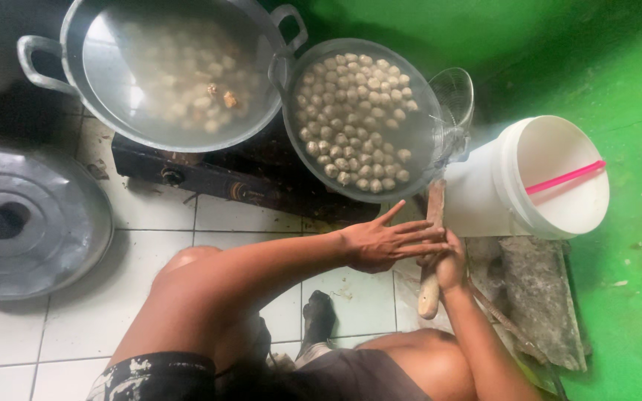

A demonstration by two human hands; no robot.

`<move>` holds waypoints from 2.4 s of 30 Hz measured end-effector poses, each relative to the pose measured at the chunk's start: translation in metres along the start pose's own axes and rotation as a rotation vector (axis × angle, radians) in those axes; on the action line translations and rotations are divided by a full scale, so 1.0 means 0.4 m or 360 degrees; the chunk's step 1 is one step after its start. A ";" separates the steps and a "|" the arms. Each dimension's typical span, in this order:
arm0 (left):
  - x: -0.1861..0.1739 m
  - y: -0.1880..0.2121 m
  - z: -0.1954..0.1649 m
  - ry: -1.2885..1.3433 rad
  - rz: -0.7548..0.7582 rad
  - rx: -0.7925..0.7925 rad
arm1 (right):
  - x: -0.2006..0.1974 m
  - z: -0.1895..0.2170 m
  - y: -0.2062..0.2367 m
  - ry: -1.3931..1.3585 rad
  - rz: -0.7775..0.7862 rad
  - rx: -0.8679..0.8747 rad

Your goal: The person sits on the floor and uses a wire skimmer to stir small round food items in two large pots on a gas stove. The person occasionally adjusts the skimmer and continues stirring the contents.

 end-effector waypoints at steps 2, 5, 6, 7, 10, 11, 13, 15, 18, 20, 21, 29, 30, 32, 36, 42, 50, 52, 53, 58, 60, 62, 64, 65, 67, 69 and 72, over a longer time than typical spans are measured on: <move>-0.011 0.003 -0.007 -0.0015 0.0055 0.0111 | -0.013 0.003 0.005 0.0233 0.0006 0.0000; -0.018 0.007 -0.024 0.0067 -0.0036 0.0378 | -0.001 0.022 0.012 0.0843 0.0337 -0.0302; -0.018 0.009 -0.031 0.0080 -0.0110 0.0448 | 0.004 0.026 0.015 0.1089 0.0501 -0.0455; -0.017 0.011 -0.040 0.0095 -0.0185 0.0515 | 0.002 0.019 0.013 0.0738 0.0358 -0.0199; -0.018 0.014 -0.053 0.0214 -0.0289 0.0644 | 0.015 0.008 0.014 -0.0072 0.0030 0.0357; -0.021 0.016 -0.059 0.0268 -0.0306 0.0672 | 0.020 0.012 0.022 -0.0172 -0.0005 0.0417; -0.031 0.018 -0.068 0.0312 -0.0299 0.0733 | 0.032 0.031 0.036 -0.0207 0.0013 0.0410; -0.046 0.021 -0.077 0.0325 -0.0297 0.0735 | 0.047 0.062 0.050 -0.0077 0.0121 0.0279; -0.067 0.026 -0.092 0.0286 -0.0322 0.0689 | 0.070 0.094 0.069 -0.0028 0.0014 0.0270; -0.074 0.030 -0.098 0.0251 -0.0373 0.0690 | 0.084 0.112 0.081 -0.0001 0.0018 0.0301; -0.076 0.032 -0.100 0.0262 -0.0411 0.0715 | 0.090 0.119 0.087 0.0012 0.0018 0.0318; -0.061 0.039 -0.105 0.0097 -0.0582 0.0870 | 0.151 0.163 0.119 0.0207 0.0236 0.0192; -0.059 0.039 -0.106 0.0088 -0.0559 0.0890 | 0.161 0.168 0.124 0.0270 0.0237 0.0175; -0.057 0.039 -0.106 0.0068 -0.0518 0.0930 | 0.182 0.181 0.127 0.0238 0.0276 0.0087; -0.057 0.047 -0.106 -0.0005 -0.0535 0.0927 | 0.213 0.201 0.136 0.0189 0.0272 -0.0008; -0.056 0.050 -0.101 0.0018 -0.0559 0.0864 | 0.203 0.207 0.140 0.0383 -0.0051 -0.0072; -0.038 0.036 -0.069 -0.0031 -0.0415 0.0615 | 0.098 0.134 0.090 0.0454 -0.0238 -0.0027; -0.033 0.034 -0.046 0.0035 -0.0365 0.0573 | 0.069 0.117 0.080 0.0538 -0.0231 -0.0035; -0.029 0.034 -0.039 0.0067 -0.0340 0.0550 | 0.058 0.108 0.075 0.0546 -0.0215 -0.0055; -0.017 0.035 -0.031 -0.0016 -0.0363 0.0505 | 0.023 0.059 0.042 0.0350 -0.0119 0.0142; -0.017 0.035 -0.032 -0.0048 -0.0285 0.0498 | 0.019 0.038 0.028 0.0250 -0.0064 0.0162; -0.022 0.035 -0.033 -0.0037 -0.0192 0.0491 | 0.022 0.033 0.024 0.0249 0.0002 0.0075; -0.033 0.031 -0.034 0.0049 -0.0223 0.0509 | 0.019 0.026 0.024 0.0198 0.0042 0.0028; -0.038 0.030 -0.036 0.0095 -0.0239 0.0521 | 0.018 0.025 0.029 0.0147 0.0045 0.0026; -0.048 0.031 -0.037 0.0121 -0.0320 0.0547 | 0.030 0.040 0.041 0.0071 0.0037 0.0071; -0.055 0.034 -0.038 0.0135 -0.0362 0.0589 | 0.049 0.066 0.059 0.0022 0.0017 0.0168; -0.059 0.039 -0.041 0.0154 -0.0372 0.0665 | 0.086 0.110 0.083 0.0062 0.0007 0.0211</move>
Point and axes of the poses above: each hand's wrist, its own y-axis away from the middle knuckle, its own x-axis out of the palm, z = x × y, the point moved 2 cm from there along -y, towards the middle knuckle, and after that the axes turned 7 degrees about -x, right-handed, at the moved point
